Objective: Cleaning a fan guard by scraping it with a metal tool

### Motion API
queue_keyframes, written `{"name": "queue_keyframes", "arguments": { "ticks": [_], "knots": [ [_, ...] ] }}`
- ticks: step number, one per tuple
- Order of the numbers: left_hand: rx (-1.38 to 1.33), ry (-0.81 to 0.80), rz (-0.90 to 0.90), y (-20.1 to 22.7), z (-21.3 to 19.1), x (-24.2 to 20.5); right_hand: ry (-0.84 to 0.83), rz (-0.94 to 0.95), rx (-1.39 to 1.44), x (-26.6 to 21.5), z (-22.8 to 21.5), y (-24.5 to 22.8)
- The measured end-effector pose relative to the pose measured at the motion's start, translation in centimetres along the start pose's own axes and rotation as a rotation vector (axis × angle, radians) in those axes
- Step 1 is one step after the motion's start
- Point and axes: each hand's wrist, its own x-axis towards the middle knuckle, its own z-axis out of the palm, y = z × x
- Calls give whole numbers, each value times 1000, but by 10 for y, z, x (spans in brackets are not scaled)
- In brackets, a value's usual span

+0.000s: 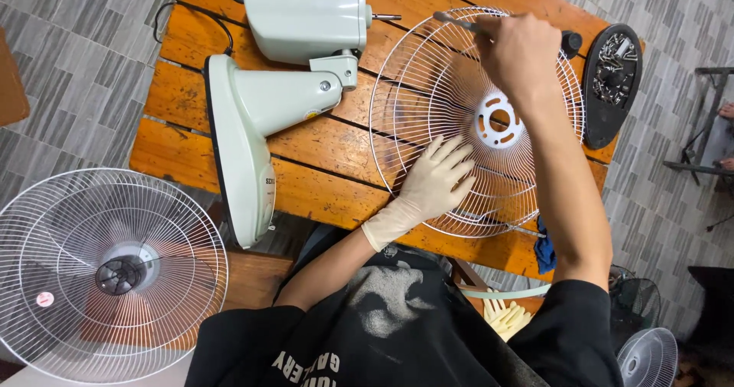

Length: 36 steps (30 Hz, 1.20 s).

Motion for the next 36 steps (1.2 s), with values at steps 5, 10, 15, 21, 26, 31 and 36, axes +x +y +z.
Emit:
{"name": "queue_keyframes", "arguments": {
  "ticks": [5,10,15,21,26,31,36],
  "knots": [
    [15,172,47,-1,10,1,-453,-111,253,-25,-74,-54],
    [19,320,71,-8,26,-3,-666,-178,470,-36,-104,-71],
    [32,303,67,-4,19,0,-288,-133,240,-15,-43,-33],
    [13,316,62,0,7,4,-506,-190,393,-38,-82,-66],
    [-2,198,70,2,-3,4,-393,-143,253,-26,-77,-50],
    [6,59,31,2,-4,2,-533,-112,459,-17,-101,-48],
    [-22,24,-7,1,2,-2,-447,-155,516,-14,-76,-8]
  ]
}}
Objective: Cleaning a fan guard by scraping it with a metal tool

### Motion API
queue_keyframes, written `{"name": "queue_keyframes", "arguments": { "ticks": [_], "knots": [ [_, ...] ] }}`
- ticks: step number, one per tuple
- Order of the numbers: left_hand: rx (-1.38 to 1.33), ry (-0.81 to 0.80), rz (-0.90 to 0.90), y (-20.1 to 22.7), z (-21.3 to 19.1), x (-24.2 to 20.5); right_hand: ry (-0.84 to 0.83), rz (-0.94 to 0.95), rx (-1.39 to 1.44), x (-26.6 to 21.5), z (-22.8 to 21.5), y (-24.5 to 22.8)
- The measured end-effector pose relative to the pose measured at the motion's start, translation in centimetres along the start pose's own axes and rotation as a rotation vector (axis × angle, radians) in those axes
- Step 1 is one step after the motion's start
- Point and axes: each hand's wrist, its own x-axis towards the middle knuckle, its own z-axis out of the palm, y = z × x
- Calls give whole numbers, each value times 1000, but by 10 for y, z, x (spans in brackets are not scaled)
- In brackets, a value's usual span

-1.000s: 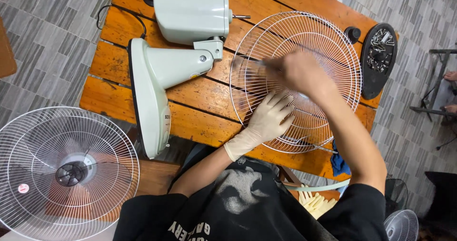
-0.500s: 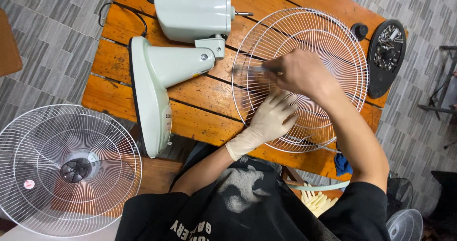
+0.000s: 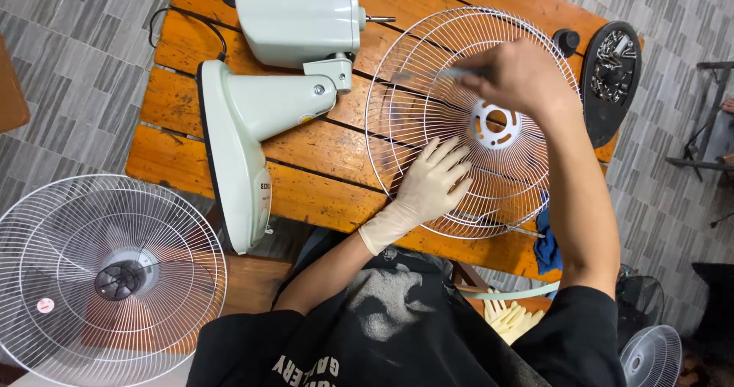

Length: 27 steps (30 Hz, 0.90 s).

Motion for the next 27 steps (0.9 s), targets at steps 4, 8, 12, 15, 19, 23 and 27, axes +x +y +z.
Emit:
{"name": "queue_keyframes", "arguments": {
  "ticks": [4,8,12,15,19,23,27],
  "knots": [
    [7,-11,1,1,-3,1,264,235,-273,16,34,65],
    [10,9,10,1,-5,1,311,382,-322,20,48,75],
    [10,57,24,1,-3,2,162,158,-50,13,24,6],
    [12,57,36,3,-6,5,-19,59,-57,17,17,-18],
    [36,-10,7,2,-4,2,6,215,-195,48,27,27],
    [35,-5,8,2,-5,2,200,428,-437,77,49,62],
    [32,10,8,4,-8,6,-8,213,-343,84,47,11]
  ]
}}
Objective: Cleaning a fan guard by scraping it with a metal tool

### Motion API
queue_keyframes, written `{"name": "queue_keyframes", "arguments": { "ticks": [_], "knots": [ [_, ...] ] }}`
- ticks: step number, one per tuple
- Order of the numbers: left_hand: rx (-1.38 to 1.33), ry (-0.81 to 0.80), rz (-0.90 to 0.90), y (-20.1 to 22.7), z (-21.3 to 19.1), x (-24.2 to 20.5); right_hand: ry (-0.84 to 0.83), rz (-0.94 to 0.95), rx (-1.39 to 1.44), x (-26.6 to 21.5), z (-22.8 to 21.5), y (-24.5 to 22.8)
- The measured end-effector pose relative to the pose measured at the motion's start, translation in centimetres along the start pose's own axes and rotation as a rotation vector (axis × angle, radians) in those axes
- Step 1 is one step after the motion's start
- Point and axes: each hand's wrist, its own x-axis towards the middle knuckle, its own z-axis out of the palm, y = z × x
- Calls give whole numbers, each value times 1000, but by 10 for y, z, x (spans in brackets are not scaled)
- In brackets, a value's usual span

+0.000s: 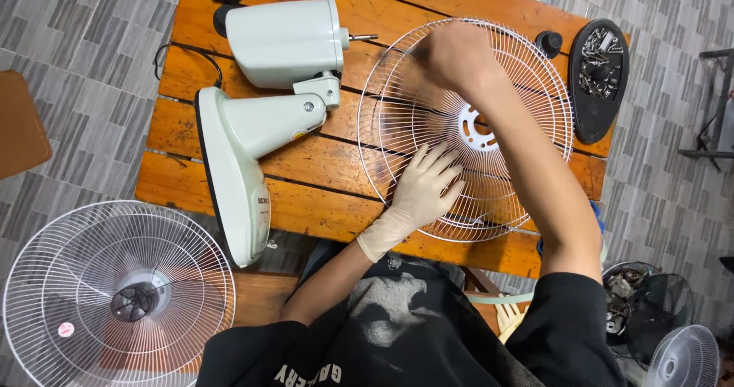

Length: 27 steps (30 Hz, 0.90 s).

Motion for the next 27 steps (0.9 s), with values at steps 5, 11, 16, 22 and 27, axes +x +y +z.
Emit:
{"name": "queue_keyframes", "arguments": {
  "ticks": [5,11,16,22,27],
  "knots": [
    [-1,8,11,0,-1,1,-52,50,-99,16,-5,-9],
    [-17,18,15,-1,0,-1,124,217,-259,55,15,27],
    [-31,22,19,0,0,-1,-125,-4,46,11,-35,-14],
    [-26,33,15,-1,2,-3,-37,180,-47,38,-1,40],
    [-44,-6,-20,-2,4,-4,-28,399,-27,53,19,96]
  ]
}}
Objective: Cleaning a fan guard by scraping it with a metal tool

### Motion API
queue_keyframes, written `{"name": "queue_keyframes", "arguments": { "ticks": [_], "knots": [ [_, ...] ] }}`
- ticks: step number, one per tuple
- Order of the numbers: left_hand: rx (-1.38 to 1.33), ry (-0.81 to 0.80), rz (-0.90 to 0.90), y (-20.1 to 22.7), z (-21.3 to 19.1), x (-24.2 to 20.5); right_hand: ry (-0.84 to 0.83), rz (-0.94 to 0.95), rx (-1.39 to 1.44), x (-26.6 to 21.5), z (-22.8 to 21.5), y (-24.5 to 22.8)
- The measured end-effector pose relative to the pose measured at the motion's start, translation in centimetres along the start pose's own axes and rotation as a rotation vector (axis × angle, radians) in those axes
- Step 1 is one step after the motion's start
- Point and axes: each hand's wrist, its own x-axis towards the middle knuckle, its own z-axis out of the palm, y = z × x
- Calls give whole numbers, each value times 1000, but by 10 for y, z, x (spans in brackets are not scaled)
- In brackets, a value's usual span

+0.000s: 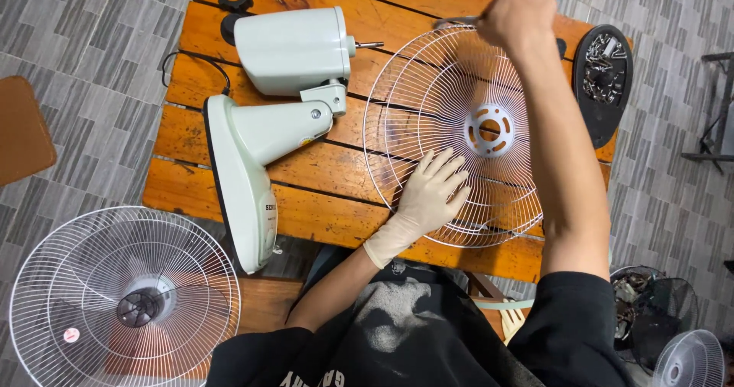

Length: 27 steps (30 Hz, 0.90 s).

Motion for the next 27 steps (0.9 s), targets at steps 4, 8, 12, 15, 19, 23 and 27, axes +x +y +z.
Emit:
{"name": "queue_keyframes", "arguments": {
  "ticks": [4,8,12,15,19,23,27],
  "knots": [
    [12,-15,-7,0,1,0,34,84,-22,17,31,37],
    [10,8,5,0,0,0,15,161,-108,7,37,38],
    [23,13,5,1,0,0,165,11,-97,-17,30,6],
    [34,25,21,2,-2,3,174,-108,-96,-60,10,-36],
    [24,36,32,3,-3,4,-77,-391,-49,-132,-34,-63],
    [61,-15,13,0,1,1,20,-267,214,-123,-21,-35],
    [55,-21,4,-1,3,-1,340,68,-94,-60,45,36]
  ]
}}
